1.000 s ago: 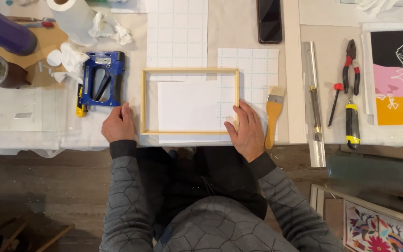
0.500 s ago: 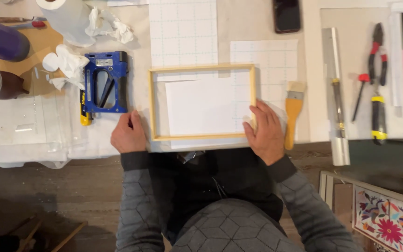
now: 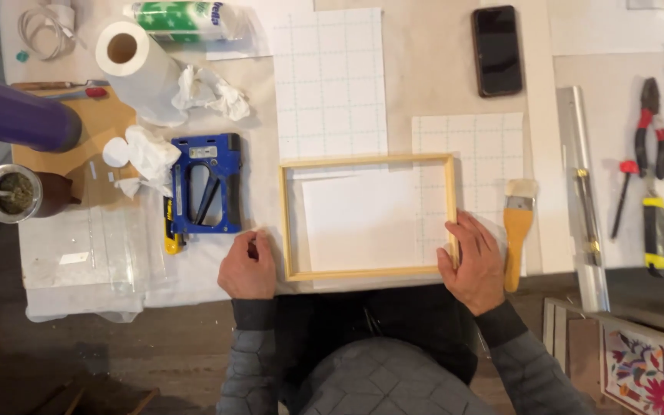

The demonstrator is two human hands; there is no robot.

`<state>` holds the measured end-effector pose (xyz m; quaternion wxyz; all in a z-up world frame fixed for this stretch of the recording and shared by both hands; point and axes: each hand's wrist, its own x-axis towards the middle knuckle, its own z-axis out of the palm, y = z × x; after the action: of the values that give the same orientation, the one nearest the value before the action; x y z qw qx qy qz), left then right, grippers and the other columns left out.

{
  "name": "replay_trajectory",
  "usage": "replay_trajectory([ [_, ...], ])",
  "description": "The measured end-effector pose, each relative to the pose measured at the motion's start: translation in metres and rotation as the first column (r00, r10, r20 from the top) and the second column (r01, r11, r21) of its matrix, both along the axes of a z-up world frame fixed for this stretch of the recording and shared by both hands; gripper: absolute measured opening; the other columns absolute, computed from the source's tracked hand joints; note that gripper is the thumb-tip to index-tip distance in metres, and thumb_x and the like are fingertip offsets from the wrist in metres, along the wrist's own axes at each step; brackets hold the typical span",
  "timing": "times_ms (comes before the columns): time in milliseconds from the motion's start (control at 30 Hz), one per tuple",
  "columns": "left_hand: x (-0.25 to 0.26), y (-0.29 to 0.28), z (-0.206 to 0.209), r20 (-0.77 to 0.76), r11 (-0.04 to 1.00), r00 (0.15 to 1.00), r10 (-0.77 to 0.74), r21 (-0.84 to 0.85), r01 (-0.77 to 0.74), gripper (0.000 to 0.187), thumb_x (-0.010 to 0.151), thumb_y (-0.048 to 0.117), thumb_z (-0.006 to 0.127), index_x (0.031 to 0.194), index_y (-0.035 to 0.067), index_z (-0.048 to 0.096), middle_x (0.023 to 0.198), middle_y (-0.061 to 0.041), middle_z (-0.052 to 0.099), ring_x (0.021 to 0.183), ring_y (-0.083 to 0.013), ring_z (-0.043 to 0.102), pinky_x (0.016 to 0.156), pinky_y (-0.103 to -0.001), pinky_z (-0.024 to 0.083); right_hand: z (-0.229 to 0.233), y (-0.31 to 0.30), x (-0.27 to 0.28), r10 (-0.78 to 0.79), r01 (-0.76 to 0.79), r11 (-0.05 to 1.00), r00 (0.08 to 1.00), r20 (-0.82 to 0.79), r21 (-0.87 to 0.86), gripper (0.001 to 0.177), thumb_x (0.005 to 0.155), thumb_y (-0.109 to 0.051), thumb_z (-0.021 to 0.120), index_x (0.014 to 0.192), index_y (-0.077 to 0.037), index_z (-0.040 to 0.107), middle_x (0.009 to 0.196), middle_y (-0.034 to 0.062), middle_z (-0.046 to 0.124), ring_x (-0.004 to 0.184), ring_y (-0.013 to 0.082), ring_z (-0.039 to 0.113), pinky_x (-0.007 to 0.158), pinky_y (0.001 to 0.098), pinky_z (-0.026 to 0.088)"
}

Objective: Assembling a wooden picture frame, securing backing with a staple gun, and cleaning the glass surface.

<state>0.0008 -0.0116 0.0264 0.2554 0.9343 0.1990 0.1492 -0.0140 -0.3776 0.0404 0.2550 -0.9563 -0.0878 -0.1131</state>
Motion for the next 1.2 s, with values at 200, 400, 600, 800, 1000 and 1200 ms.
replay_trajectory([
  [200, -0.004, 0.002, -0.007, 0.0, 1.0, 1.0, -0.01, 0.001, 0.01, 0.019, 0.097, 0.031, 0.072, 0.095, 0.013, 0.074, 0.073, -0.005, 0.071, 0.066, -0.0282, 0.068, 0.061, -0.042, 0.051, 0.007, -0.006, -0.002, 0.014, -0.015, 1.0, 0.999, 0.031, 0.019, 0.044, 0.088, -0.018, 0.07, 0.129, -0.003, 0.061, 0.138, 0.0195, 0.063, 0.133, 0.0388, 0.055, 0.11, 0.0472, 0.045],
  [400, -0.011, 0.006, -0.02, 0.024, 0.999, 0.999, -0.043, 0.019, 0.043, 0.02, 0.099, 0.033, 0.072, 0.098, 0.012, 0.075, 0.076, -0.006, 0.072, 0.068, -0.0295, 0.068, 0.062, -0.044, 0.052, 0.004, -0.012, -0.004, 0.035, -0.036, 0.999, 0.999, 0.025, 0.04, 0.043, 0.09, -0.02, 0.071, 0.129, -0.004, 0.059, 0.137, 0.0194, 0.062, 0.132, 0.0384, 0.055, 0.111, 0.047, 0.045],
  [600, -0.015, 0.005, -0.021, 0.054, 0.999, 0.998, -0.04, 0.017, 0.039, 0.022, 0.1, 0.033, 0.073, 0.097, 0.012, 0.075, 0.077, -0.007, 0.072, 0.069, -0.0304, 0.068, 0.063, -0.044, 0.052, 0.007, -0.01, -0.003, 0.054, -0.056, 0.995, 0.998, 0.019, 0.083, 0.043, 0.093, -0.02, 0.07, 0.13, -0.004, 0.057, 0.141, 0.0185, 0.06, 0.136, 0.0365, 0.053, 0.115, 0.046, 0.042],
  [800, -0.014, 0.006, -0.024, 0.066, 0.999, 0.997, -0.036, 0.025, 0.034, 0.022, 0.101, 0.033, 0.073, 0.096, 0.011, 0.075, 0.078, -0.008, 0.073, 0.069, -0.0297, 0.069, 0.064, -0.043, 0.053, 0.006, -0.01, -0.006, 0.04, -0.042, 0.995, 0.999, 0.027, 0.092, 0.043, 0.093, -0.02, 0.07, 0.131, -0.005, 0.056, 0.142, 0.0181, 0.059, 0.137, 0.0363, 0.052, 0.115, 0.0456, 0.041],
  [1000, -0.015, 0.01, -0.028, 0.089, 1.0, 0.996, -0.027, -0.009, 0.028, 0.022, 0.101, 0.032, 0.074, 0.097, 0.01, 0.076, 0.078, -0.008, 0.073, 0.069, -0.0275, 0.069, 0.064, -0.042, 0.053, 0.005, -0.01, -0.007, 0.058, -0.058, 0.992, 0.998, -0.001, 0.11, 0.047, 0.094, -0.022, 0.071, 0.134, -0.004, 0.055, 0.143, 0.0174, 0.058, 0.138, 0.0362, 0.05, 0.116, 0.0466, 0.041],
  [1200, 0.013, 0.007, -0.013, 0.279, 0.924, 0.96, 0.009, -0.37, 0.099, 0.018, 0.103, 0.02, 0.074, 0.099, 0.002, 0.072, 0.078, -0.006, 0.068, 0.067, -0.0138, 0.06, 0.062, -0.03, 0.049, 0.02, -0.031, 0.006, -0.019, 0.019, 0.954, 1.0, -0.005, 0.299, 0.05, 0.096, -0.027, 0.072, 0.137, -0.002, 0.055, 0.139, 0.0173, 0.061, 0.13, 0.0319, 0.056, 0.108, 0.0442, 0.046],
])
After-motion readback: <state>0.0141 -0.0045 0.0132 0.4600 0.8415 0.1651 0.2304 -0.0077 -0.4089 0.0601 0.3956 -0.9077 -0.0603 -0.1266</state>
